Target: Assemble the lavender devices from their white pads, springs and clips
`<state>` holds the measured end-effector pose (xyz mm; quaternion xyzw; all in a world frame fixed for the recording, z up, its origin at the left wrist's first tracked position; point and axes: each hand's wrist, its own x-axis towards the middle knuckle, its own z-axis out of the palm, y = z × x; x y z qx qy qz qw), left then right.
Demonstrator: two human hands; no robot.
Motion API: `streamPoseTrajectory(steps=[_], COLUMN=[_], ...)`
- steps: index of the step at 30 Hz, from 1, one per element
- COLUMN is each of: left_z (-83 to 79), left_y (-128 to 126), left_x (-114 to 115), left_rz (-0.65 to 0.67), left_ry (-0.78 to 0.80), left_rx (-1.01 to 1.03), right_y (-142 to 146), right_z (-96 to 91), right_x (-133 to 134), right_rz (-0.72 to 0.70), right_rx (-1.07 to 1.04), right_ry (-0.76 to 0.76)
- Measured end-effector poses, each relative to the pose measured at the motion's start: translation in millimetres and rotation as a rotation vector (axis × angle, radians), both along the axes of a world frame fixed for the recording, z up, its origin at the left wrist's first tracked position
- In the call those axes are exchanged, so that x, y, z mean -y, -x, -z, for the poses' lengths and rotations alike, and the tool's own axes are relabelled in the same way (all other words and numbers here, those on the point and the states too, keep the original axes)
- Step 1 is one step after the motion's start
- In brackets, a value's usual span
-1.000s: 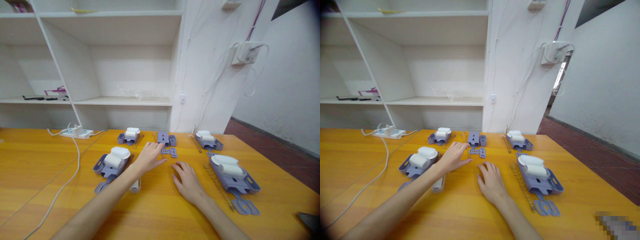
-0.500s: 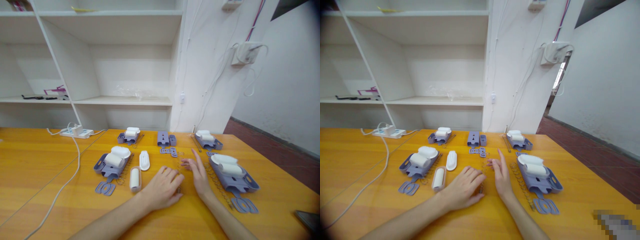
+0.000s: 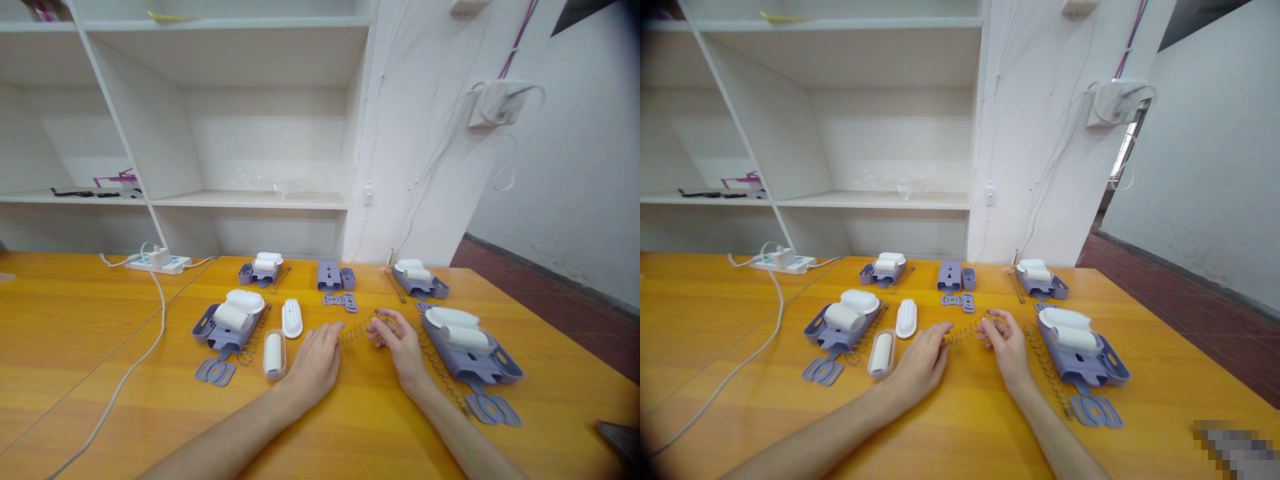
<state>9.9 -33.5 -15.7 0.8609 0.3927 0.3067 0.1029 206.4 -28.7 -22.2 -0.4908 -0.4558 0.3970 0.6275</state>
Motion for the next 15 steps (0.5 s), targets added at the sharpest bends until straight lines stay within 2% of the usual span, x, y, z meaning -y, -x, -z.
streamPoseTrajectory(steps=[5,8,12,15], left_z=[3.8,-0.2,-1.7,-0.2], left_y=[2.9,4.0,3.1,1.9], left_x=[-6.1,-6.3,-10.2,-13.3], left_rz=[-0.128,-0.185,-0.327,-0.360], left_ry=[-0.028,-0.088,-0.128,-0.150], left_rx=[0.152,0.223,0.336,0.394], right_y=[-0.2,2.1,8.9,13.4], right_z=[-0.9,-4.4,-3.9,1.0], right_x=[1.4,4.8,11.0,13.4], right_rz=[-0.026,-0.120,-0.265,-0.261], right_rx=[0.000,0.051,0.416,0.692], right_ry=[-0.042,-0.059,-0.037,-0.064])
